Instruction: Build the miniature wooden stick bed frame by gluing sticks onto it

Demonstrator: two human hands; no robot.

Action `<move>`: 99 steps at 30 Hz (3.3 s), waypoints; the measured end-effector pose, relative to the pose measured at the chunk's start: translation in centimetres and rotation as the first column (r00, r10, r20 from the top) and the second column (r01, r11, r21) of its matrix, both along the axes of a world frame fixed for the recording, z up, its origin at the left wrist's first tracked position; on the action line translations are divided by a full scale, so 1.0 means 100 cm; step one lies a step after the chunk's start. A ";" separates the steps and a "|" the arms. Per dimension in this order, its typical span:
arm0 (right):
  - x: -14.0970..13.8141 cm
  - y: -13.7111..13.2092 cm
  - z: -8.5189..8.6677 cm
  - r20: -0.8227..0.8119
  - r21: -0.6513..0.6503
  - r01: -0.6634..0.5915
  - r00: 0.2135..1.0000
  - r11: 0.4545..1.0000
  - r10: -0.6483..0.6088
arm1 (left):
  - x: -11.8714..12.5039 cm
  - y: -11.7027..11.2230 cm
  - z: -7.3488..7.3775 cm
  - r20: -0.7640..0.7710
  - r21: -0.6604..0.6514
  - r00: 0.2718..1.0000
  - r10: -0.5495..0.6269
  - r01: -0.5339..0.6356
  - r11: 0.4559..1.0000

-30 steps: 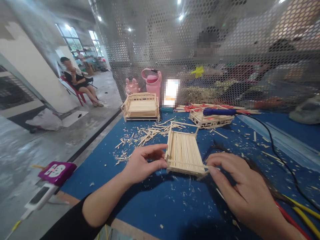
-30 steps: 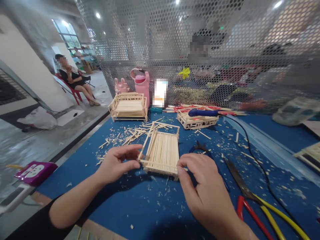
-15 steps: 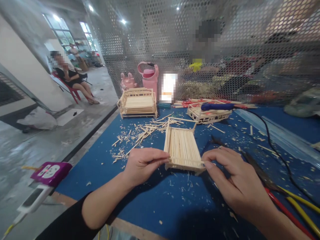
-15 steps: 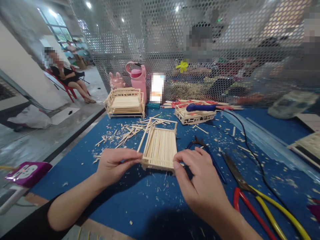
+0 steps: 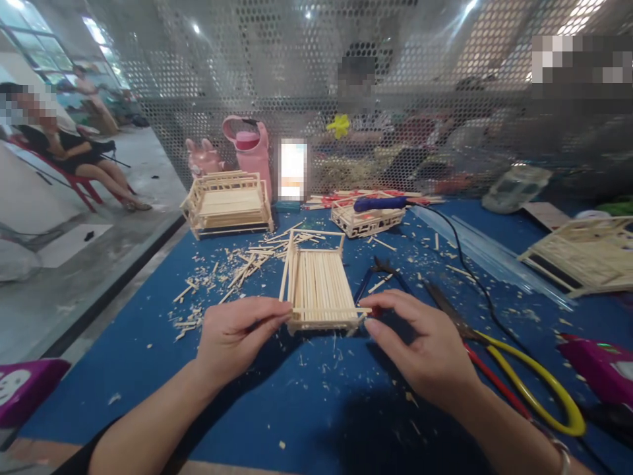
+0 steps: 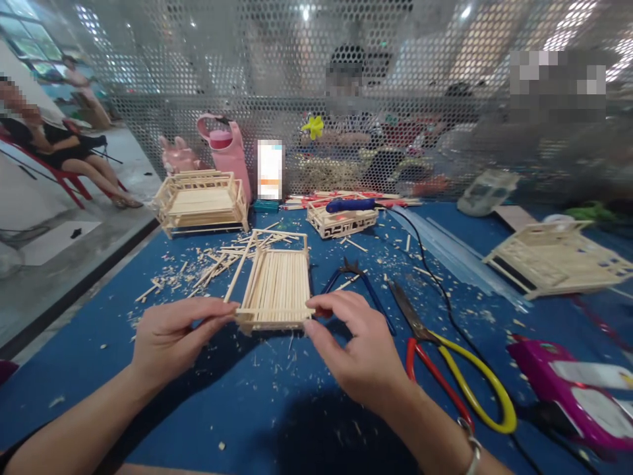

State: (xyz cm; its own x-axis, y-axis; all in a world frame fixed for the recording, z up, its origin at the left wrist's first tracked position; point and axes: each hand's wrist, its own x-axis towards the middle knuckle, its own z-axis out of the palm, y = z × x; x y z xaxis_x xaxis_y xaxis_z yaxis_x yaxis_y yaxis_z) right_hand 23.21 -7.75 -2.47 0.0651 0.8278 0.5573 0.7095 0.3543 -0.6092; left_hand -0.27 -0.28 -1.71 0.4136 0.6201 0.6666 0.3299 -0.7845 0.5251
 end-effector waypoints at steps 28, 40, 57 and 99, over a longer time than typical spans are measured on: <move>0.010 -0.004 -0.008 0.131 0.241 -0.033 0.991 0.970 0.001 | 0.003 -0.008 -0.012 0.171 -0.267 0.984 -0.051 0.096 0.959; 0.001 -0.005 -0.003 -0.056 0.195 -0.030 0.998 0.980 0.041 | 0.003 -0.008 -0.012 0.231 -0.383 0.972 -0.050 0.138 0.913; 0.000 -0.008 -0.010 -0.021 0.212 0.015 1.000 0.977 -0.011 | 0.002 -0.006 -0.005 0.115 -0.174 0.993 -0.036 0.056 0.983; -0.001 -0.003 -0.005 -0.064 0.193 -0.055 0.996 0.980 0.069 | 0.000 -0.004 0.002 0.046 0.008 0.998 -0.043 0.043 0.999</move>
State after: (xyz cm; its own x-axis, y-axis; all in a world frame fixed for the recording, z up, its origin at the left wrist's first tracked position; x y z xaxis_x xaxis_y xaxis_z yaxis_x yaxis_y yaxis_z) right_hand 23.12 -8.02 -3.00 0.0612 0.7104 0.7011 0.6408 0.5105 -0.5733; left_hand -0.26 -0.70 -1.53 0.4089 0.5977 0.6897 0.2713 -0.8011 0.5335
